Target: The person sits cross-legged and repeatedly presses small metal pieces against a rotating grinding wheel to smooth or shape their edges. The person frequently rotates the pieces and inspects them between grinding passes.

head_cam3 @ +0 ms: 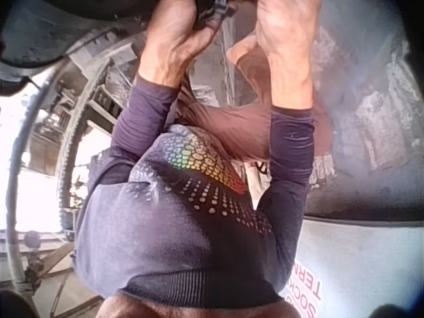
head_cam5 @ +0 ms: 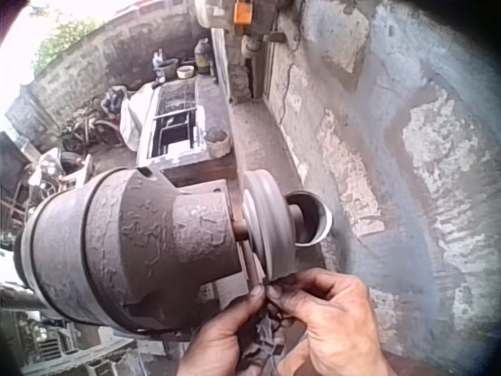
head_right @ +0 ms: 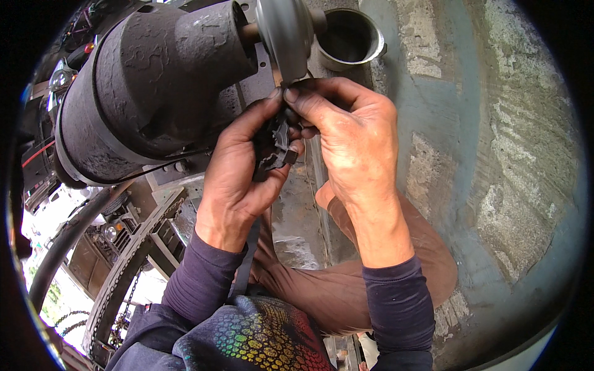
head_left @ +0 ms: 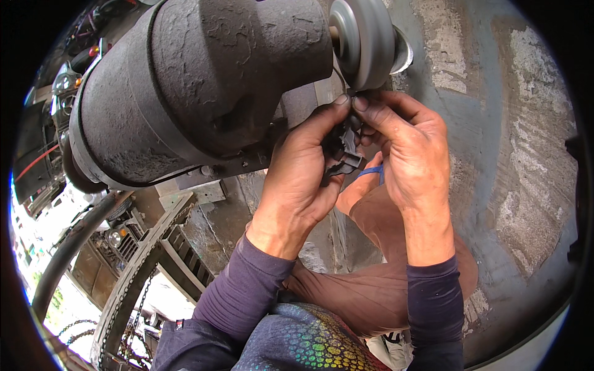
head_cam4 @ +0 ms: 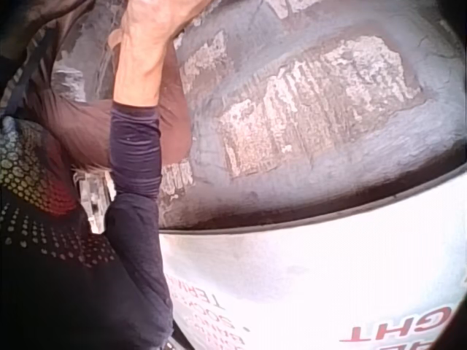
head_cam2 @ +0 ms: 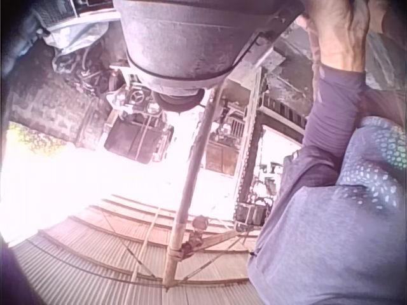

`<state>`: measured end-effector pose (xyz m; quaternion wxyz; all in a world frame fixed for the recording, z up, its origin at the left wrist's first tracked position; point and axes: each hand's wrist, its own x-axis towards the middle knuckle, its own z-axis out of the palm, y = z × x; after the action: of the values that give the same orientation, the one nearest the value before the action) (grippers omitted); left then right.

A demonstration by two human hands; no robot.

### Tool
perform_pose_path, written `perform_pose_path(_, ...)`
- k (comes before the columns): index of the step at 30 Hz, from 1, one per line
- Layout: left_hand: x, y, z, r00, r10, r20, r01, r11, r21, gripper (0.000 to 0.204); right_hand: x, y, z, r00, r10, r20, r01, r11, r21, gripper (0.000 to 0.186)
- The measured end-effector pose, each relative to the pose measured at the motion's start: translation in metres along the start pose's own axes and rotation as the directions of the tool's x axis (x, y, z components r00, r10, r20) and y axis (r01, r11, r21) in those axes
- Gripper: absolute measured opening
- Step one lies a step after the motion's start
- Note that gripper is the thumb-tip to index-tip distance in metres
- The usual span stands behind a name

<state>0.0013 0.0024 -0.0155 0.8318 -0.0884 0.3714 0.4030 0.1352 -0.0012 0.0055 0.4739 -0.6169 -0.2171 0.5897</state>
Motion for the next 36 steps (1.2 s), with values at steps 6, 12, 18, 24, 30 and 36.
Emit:
perform_pose_path(6,-0.0003,-0.0005,0.0010,1.000,0.018,-0.018,-0.017,0.999,0.049,0.020,-0.0005,0.0005,-0.0004,1.000,-0.004,-0.004,0.005,1.000,0.014,0.012)
perform_pose_path(12,-0.0003,-0.0006,0.0031,0.999,0.011,-0.032,-0.008,0.997,0.073,0.021,-0.0009,-0.0003,-0.0011,1.000,0.003,-0.014,-0.002,1.000,0.007,0.014)
perform_pose_path(18,0.0001,-0.0011,0.0029,1.000,0.007,-0.028,-0.006,0.998,0.055,0.021,-0.0014,0.0002,-0.0011,1.000,0.001,-0.013,-0.001,1.000,0.014,0.013)
perform_pose_path(24,-0.0009,-0.0005,0.0021,0.999,0.013,-0.036,-0.011,0.999,0.045,0.020,-0.0010,0.0012,-0.0001,1.000,-0.002,-0.002,0.002,1.000,0.021,0.013)
perform_pose_path(30,-0.0015,0.0005,0.0038,1.000,0.013,-0.029,-0.012,0.999,0.036,0.019,-0.0008,0.0015,-0.0005,1.000,0.006,-0.006,-0.006,1.000,0.029,0.013)
perform_pose_path(36,-0.0016,0.0013,0.0085,0.997,0.016,-0.071,-0.009,0.995,0.095,0.017,-0.0006,0.0018,-0.0010,1.000,0.006,-0.018,-0.006,0.999,0.047,0.016)
